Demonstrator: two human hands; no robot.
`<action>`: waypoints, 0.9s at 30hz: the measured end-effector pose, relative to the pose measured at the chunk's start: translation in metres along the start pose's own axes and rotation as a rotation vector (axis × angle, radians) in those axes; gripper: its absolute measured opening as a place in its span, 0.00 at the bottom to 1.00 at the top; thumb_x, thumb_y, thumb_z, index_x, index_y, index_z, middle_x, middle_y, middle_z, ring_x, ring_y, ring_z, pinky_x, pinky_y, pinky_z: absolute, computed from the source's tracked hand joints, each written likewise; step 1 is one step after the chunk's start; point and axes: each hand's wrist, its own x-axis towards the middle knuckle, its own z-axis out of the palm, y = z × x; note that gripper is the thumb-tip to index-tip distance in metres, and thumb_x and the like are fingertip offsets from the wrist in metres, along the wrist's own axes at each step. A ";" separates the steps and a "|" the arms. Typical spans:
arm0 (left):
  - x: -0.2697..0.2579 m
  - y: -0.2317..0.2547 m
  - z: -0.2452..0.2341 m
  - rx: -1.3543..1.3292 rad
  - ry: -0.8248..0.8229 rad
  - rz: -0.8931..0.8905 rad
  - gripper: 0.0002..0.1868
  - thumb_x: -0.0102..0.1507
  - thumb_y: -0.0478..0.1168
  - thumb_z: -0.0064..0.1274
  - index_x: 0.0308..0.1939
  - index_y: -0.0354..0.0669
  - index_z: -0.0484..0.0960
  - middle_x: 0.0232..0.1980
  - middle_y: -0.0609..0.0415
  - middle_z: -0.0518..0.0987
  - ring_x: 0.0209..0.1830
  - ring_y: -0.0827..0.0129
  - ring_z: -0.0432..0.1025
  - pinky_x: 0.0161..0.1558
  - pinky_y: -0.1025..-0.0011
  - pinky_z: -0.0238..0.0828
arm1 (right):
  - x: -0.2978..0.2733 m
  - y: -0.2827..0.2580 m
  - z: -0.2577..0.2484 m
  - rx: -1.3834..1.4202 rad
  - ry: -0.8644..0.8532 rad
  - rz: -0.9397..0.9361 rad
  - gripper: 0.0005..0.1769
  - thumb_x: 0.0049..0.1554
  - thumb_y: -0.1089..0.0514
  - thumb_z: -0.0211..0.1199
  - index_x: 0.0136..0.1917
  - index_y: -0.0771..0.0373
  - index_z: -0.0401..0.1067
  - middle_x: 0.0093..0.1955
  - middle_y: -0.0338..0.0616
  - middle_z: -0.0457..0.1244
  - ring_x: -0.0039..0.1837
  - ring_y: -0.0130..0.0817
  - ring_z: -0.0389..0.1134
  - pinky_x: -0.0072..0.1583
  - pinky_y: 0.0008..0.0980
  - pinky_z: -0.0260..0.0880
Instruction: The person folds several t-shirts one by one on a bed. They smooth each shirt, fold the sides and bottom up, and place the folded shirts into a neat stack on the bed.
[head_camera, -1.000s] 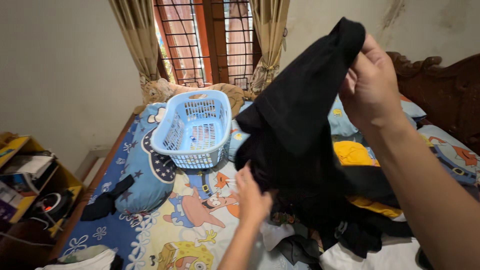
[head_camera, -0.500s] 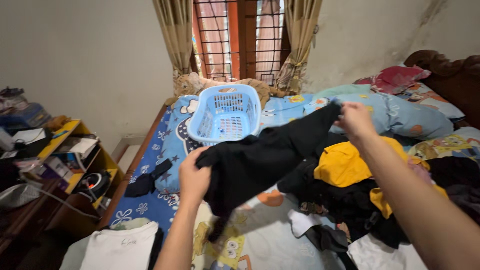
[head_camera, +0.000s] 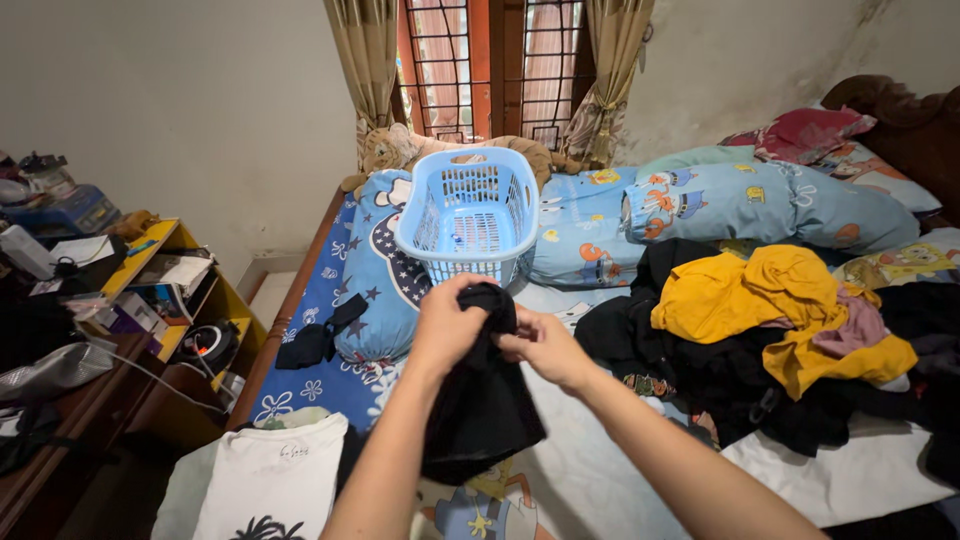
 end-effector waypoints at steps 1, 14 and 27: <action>-0.003 -0.003 -0.010 0.006 -0.004 -0.011 0.16 0.53 0.34 0.54 0.44 0.46 0.86 0.38 0.44 0.88 0.40 0.52 0.84 0.44 0.64 0.78 | -0.001 0.001 -0.002 0.039 0.000 0.045 0.06 0.58 0.62 0.65 0.49 0.65 0.74 0.39 0.35 0.66 0.40 0.23 0.65 0.46 0.27 0.69; -0.046 -0.042 -0.075 0.521 0.033 -0.050 0.16 0.55 0.37 0.54 0.45 0.51 0.88 0.46 0.46 0.84 0.51 0.48 0.76 0.52 0.56 0.72 | -0.021 -0.049 -0.066 0.257 0.346 0.080 0.11 0.63 0.53 0.59 0.53 0.62 0.73 0.46 0.35 0.69 0.47 0.24 0.68 0.52 0.27 0.68; -0.029 -0.048 -0.061 0.536 0.399 -0.329 0.19 0.65 0.51 0.50 0.53 0.46 0.85 0.51 0.40 0.82 0.54 0.43 0.74 0.54 0.49 0.68 | -0.027 -0.093 -0.128 0.271 0.264 -0.167 0.11 0.75 0.53 0.52 0.60 0.63 0.67 0.55 0.38 0.65 0.58 0.28 0.66 0.62 0.34 0.64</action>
